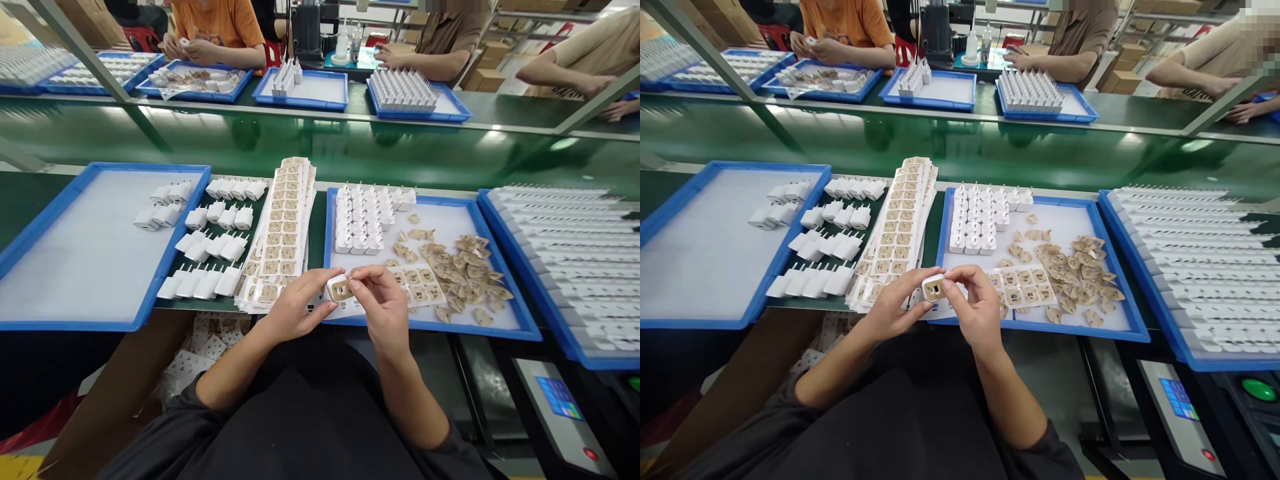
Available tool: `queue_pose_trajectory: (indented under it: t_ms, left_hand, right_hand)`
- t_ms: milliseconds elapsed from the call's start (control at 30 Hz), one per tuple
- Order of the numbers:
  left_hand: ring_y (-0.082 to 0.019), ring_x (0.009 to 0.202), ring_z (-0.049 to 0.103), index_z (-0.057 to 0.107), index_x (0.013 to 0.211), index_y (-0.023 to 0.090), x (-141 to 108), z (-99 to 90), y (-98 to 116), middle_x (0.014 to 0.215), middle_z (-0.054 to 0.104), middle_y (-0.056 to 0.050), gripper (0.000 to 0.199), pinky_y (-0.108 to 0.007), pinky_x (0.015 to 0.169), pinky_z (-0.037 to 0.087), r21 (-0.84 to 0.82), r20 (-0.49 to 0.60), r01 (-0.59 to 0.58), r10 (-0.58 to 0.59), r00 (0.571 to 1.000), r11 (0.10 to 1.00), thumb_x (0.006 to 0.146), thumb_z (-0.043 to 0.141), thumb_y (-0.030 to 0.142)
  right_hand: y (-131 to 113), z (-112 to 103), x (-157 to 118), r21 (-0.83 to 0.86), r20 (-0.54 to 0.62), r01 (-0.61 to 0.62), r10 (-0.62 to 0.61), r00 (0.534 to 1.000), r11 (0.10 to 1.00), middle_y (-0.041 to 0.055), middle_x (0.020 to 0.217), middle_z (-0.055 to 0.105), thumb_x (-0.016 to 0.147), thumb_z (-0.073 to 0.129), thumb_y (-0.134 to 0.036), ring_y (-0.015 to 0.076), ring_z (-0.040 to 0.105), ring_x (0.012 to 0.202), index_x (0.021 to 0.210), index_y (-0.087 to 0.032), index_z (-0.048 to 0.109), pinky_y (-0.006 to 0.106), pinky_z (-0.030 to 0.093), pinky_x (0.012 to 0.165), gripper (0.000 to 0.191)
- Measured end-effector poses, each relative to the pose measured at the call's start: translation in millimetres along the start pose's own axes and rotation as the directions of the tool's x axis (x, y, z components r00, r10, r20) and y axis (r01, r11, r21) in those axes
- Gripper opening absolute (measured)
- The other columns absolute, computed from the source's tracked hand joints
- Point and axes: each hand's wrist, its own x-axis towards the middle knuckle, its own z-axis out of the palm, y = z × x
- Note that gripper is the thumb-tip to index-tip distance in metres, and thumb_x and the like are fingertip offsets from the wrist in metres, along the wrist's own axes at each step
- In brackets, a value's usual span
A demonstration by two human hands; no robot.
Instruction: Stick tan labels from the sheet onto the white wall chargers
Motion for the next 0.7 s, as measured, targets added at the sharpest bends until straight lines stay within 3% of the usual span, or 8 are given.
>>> queue_pose_trajectory:
  t_ms: [333, 700]
  left_hand:
    - [-0.026, 0.123, 0.062, 0.043, 0.147, 0.023, 1.7, -1.3, 1.1, 0.134, 0.063, -0.014, 0.052, -0.039, 0.101, 0.053, 0.011, -0.003, -0.02, 0.02, 1.0, 1.0, 0.097, 0.056, 0.023]
    - [-0.027, 0.121, 0.063, 0.044, 0.147, 0.023, 1.6, -1.7, 2.1, 0.133, 0.064, -0.014, 0.052, -0.041, 0.102, 0.053, 0.028, 0.004, -0.018, 0.018, 1.0, 0.999, 0.096, 0.056, 0.024]
  right_hand:
    - [-0.9, -0.2, -0.9, -0.082, -0.006, 0.006, -0.006, 1.0, 0.997, 0.0006, 0.092, 0.065, 0.092, 0.069, -0.027, 0.0168, 0.063, 0.09, 0.094, -0.025, 0.067, 0.03, 0.051, 0.084, 0.003]
    - [-0.8, 3.9, -1.9, -0.271, -0.026, 0.112, -0.123, 0.992, 0.956, 0.0011, 0.088, 0.064, 0.09, 0.07, -0.026, 0.0183, 0.062, 0.087, 0.093, -0.025, 0.065, 0.033, 0.051, 0.081, 0.007]
